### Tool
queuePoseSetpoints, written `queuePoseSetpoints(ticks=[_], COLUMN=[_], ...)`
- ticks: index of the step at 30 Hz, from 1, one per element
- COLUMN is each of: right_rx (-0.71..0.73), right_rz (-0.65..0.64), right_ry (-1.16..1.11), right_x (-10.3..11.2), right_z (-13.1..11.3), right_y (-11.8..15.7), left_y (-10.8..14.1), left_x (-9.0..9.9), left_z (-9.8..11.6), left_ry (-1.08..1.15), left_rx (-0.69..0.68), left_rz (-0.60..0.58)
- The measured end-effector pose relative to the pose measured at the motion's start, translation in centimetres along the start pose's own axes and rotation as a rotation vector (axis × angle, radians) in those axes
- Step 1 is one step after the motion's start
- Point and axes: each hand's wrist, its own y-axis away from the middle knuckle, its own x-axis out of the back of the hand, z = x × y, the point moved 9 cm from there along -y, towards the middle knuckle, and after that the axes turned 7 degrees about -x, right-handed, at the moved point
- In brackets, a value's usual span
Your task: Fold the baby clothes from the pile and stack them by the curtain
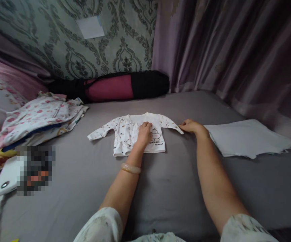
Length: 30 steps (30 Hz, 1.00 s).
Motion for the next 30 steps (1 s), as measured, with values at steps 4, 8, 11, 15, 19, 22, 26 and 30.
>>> queuePoseSetpoints(ticks=[4,8,11,15,19,22,26,30], right_rx=[0.034,0.04,-0.057,-0.082,-0.065,0.012,0.143,0.114], right_rz=[-0.057,-0.059,0.028,0.27,0.413,0.309,0.247,0.358], right_ry=[0.02,-0.083,-0.425,-0.753,-0.755,-0.703,-0.674,-0.681], right_x=[-0.4,-0.5,0.4,2.4,2.9,1.8,1.5,2.4], right_z=[-0.5,-0.1,1.6,3.7,4.1,3.1,2.4,3.8], right_y=[0.4,0.0,-0.8,-1.5,-1.7,-1.9,-2.0,-2.5], left_y=[0.5,1.3,1.8,1.9,2.0,2.0,1.9,2.1], left_x=[1.0,1.8,1.9,1.9,1.9,1.6,0.5,0.0], left_z=[0.9,0.8,0.0,-0.6,-0.4,0.2,1.2,0.6], left_ry=[-0.018,-0.098,-0.127,-0.105,-0.057,-0.016,-0.005,0.023], left_rx=[0.049,0.173,0.243,0.23,0.216,0.185,0.111,0.191], left_rz=[-0.01,-0.058,-0.114,-0.135,-0.14,-0.161,-0.24,-0.325])
